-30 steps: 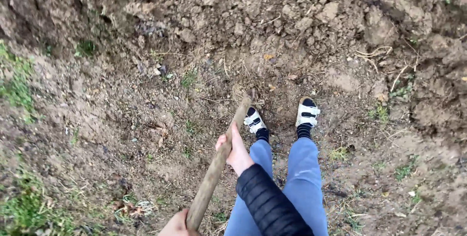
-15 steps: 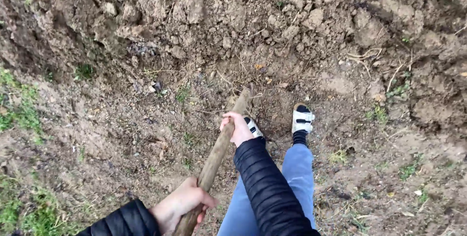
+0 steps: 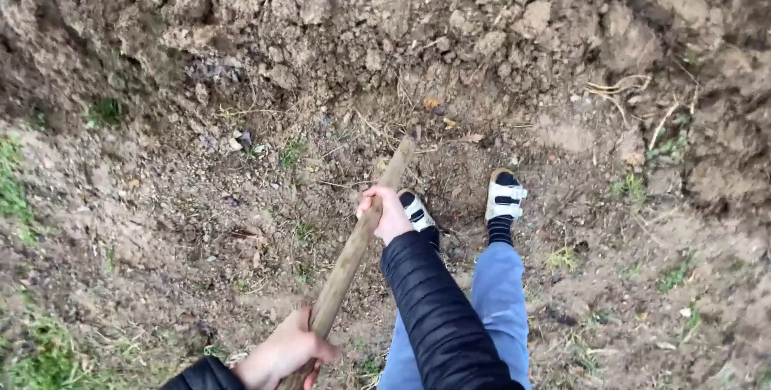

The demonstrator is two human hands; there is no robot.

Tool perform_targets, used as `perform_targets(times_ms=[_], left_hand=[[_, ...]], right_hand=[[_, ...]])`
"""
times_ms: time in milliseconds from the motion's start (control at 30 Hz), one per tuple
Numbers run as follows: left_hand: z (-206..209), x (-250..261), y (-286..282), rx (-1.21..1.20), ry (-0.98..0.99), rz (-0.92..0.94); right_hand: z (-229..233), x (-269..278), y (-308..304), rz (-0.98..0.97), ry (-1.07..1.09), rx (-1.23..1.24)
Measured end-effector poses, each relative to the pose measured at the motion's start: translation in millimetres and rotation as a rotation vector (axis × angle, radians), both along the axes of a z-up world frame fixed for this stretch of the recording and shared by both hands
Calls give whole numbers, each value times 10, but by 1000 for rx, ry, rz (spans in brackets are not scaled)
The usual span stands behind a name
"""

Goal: Harvesting onions from a garden by digging them up with a garden fork and picking them up by hand.

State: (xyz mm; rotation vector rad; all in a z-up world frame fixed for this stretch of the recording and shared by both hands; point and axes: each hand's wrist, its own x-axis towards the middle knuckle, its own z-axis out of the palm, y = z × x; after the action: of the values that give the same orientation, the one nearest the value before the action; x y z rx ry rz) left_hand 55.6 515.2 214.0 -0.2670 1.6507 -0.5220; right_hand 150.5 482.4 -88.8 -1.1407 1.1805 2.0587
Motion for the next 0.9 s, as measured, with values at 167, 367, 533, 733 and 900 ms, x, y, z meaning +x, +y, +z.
perform_targets(times_ms=[167, 367, 533, 733, 900], left_hand=[[-461, -810, -1513, 85, 2, -44], [-1237, -1320, -3211, 49, 59, -512], [-1696, -965, -3644, -169, 150, -732], [-1946, -610, -4350, 12, 159, -666], [-2261, -552, -4700, 319, 36, -354]], right_hand=[[-359, -448, -759, 57, 63, -92], [-647, -695, -1473, 131, 3, -34], [-981, -751, -1968, 261, -69, -95], [-1337, -622, -2529, 456, -377, -182], [-1310, -279, -2336, 577, -711, -71]])
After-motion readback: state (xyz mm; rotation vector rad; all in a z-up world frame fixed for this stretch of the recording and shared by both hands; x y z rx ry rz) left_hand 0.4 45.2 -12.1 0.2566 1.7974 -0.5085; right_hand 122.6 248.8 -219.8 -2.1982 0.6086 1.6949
